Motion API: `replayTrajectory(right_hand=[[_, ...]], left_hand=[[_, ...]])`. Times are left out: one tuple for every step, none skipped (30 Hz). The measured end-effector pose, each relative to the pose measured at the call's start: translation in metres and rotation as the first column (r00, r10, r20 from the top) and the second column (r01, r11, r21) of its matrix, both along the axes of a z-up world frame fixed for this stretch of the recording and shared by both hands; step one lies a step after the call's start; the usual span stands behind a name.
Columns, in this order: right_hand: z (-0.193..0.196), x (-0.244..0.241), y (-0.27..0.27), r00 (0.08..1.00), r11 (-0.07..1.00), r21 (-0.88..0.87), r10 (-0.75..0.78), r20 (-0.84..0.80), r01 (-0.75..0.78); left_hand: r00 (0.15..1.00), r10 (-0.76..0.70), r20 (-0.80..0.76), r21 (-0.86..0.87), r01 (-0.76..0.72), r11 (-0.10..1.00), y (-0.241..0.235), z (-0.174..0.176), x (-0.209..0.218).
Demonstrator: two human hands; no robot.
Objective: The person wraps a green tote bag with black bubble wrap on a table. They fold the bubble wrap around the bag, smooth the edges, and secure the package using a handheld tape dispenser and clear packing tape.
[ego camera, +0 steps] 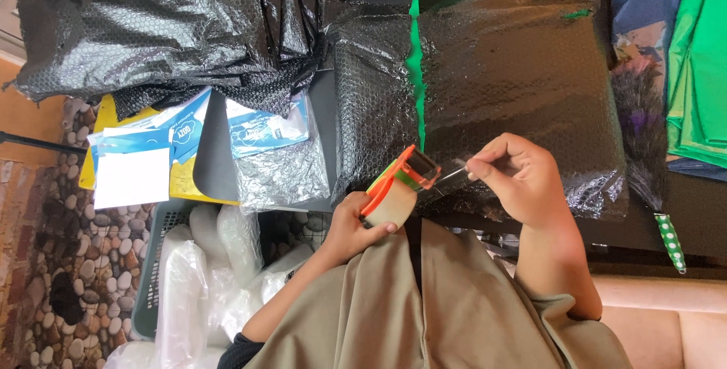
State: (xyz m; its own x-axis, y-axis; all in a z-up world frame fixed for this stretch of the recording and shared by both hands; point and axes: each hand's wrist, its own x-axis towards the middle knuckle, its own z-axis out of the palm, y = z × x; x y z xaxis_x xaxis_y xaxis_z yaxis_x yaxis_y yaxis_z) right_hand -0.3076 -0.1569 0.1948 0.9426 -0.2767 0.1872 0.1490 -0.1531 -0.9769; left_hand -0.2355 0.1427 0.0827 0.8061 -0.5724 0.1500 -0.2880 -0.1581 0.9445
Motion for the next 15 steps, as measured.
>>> replayTrajectory(right_hand=[[0.008,0.001,-0.001,1.000,1.000,-0.013,0.005,0.006,-0.005],[0.010,0.001,-0.002,1.000,1.000,-0.013,0.006,0.010,-0.006],[0.011,-0.001,-0.002,1.000,1.000,-0.013,0.003,0.006,-0.003],[0.013,-0.002,-0.002,1.000,1.000,-0.012,0.000,0.001,0.000],[0.018,-0.006,0.000,1.000,1.000,-0.012,0.003,0.001,-0.003],[0.023,-0.010,0.003,1.000,1.000,-0.026,-0.010,-0.005,0.010],[0.028,-0.013,0.004,1.000,0.999,-0.039,-0.024,-0.006,0.024],[0.021,-0.004,-0.005,1.000,0.999,-0.040,-0.022,-0.001,0.022],[0.012,0.001,-0.012,1.000,1.000,-0.002,-0.011,-0.011,0.011],[0.003,0.006,-0.019,1.000,0.999,0.036,0.000,-0.021,0.000],[-0.006,0.009,-0.024,1.000,0.999,0.034,0.005,-0.020,-0.004],[-0.015,0.012,-0.028,1.000,0.995,0.103,-0.009,-0.018,0.011],[-0.024,0.014,-0.032,1.000,0.984,0.173,-0.025,-0.018,0.028],[-0.031,0.018,-0.033,1.000,0.984,0.174,-0.024,-0.019,0.027],[-0.039,0.021,-0.034,0.999,0.980,0.198,-0.015,-0.031,0.021]], left_hand=[[1.000,0.014,-0.016,0.028,-0.014,1.000,-0.001,0.005,0.003],[1.000,0.015,-0.012,0.027,-0.014,1.000,-0.002,0.008,0.003],[0.999,0.021,-0.037,0.042,-0.020,0.999,-0.002,0.012,0.003],[0.998,0.028,-0.063,0.057,-0.024,0.998,-0.003,0.016,0.002],[0.998,0.031,-0.063,0.057,-0.028,0.998,-0.001,0.011,0.002],[0.995,0.054,-0.087,0.082,-0.047,0.996,0.001,0.007,0.001],[0.992,0.076,-0.105,0.106,-0.064,0.992,0.002,0.003,0.003],[0.992,0.077,-0.101,0.105,-0.066,0.992,0.002,-0.001,0.005],[0.992,0.054,-0.115,0.084,-0.045,0.995,0.004,-0.005,0.003],[0.991,0.031,-0.128,0.062,-0.024,0.998,0.007,-0.009,0.002],[0.991,0.035,-0.128,0.060,-0.028,0.998,0.007,-0.002,0.002],[0.995,-0.007,-0.096,0.014,0.009,1.000,0.007,0.005,0.002],[0.997,-0.051,-0.064,-0.027,0.050,0.998,0.009,0.012,0.002],[0.997,-0.050,-0.065,-0.026,0.049,0.998,0.010,0.016,0.002],[0.992,-0.098,-0.085,-0.058,0.093,0.994,0.013,0.020,0.001]])
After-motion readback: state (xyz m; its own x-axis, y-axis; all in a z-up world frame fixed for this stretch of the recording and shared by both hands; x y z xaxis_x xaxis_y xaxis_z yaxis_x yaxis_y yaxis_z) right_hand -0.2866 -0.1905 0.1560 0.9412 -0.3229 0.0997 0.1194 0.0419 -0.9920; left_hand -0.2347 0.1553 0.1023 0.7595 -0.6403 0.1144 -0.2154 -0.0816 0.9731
